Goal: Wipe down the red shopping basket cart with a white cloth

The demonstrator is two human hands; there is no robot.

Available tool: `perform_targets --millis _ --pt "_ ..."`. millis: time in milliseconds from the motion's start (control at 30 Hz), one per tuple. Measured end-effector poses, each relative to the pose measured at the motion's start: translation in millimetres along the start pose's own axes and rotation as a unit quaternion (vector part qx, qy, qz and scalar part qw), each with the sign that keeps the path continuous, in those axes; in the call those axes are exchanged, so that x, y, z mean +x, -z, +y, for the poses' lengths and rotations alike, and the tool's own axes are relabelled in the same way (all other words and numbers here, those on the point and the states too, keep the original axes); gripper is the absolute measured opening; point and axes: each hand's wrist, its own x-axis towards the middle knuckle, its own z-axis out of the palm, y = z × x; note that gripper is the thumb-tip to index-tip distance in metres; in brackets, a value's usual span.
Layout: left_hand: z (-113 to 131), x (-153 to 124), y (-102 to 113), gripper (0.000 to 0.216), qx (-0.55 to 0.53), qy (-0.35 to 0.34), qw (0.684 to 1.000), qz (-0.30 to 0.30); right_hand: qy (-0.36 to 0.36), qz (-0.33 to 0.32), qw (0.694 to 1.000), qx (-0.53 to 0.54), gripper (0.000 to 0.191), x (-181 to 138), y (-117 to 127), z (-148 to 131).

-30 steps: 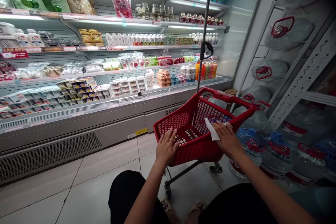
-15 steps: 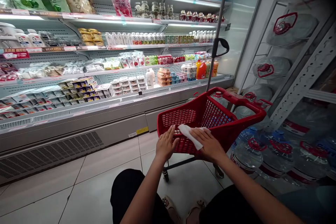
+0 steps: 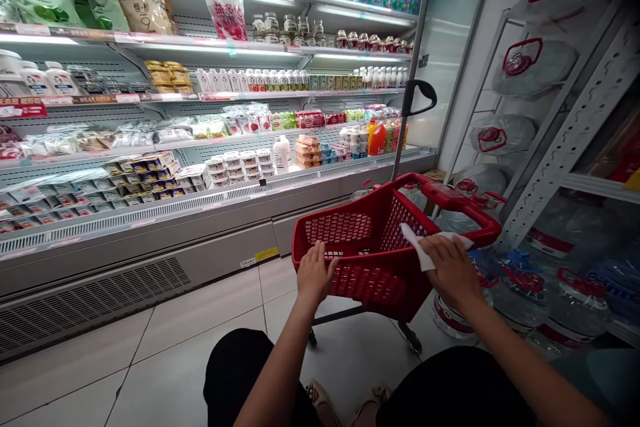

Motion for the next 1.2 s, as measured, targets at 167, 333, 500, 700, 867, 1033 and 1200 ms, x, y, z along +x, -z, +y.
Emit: perform_targets --millis 167,333,500,700,867,1033,1200 --pt "64 -8 -20 0.065 -0.049 -0.203 0.977 0.042 0.051 -0.037 0.996 0.070 0.051 12 -34 -71" --pt "59 -17 -20 0.068 -0.042 -0.198 0.978 0.052 0.109 -0.055 0.989 0.081 0.058 11 -28 -84" --pt "34 -15 -9 0.074 -0.019 -0.179 0.981 0.071 0.125 -0.063 0.990 0.035 0.062 11 10 -36" --pt "-1 -13 -3 0.064 -0.009 -0.169 0.981 0.096 0.076 -0.031 0.996 -0.026 0.062 4 54 30" --pt "-10 -9 5 0.055 0.003 -0.113 0.985 0.134 0.051 -0.004 0.998 -0.024 0.062 8 63 40" --pt "50 -1 18 0.059 -0.040 -0.186 0.975 0.115 0.092 -0.038 0.994 0.032 0.060 35 55 -27" --pt "86 -4 30 0.054 -0.110 -0.206 0.968 0.091 0.161 -0.061 0.983 0.070 0.068 48 62 -62"
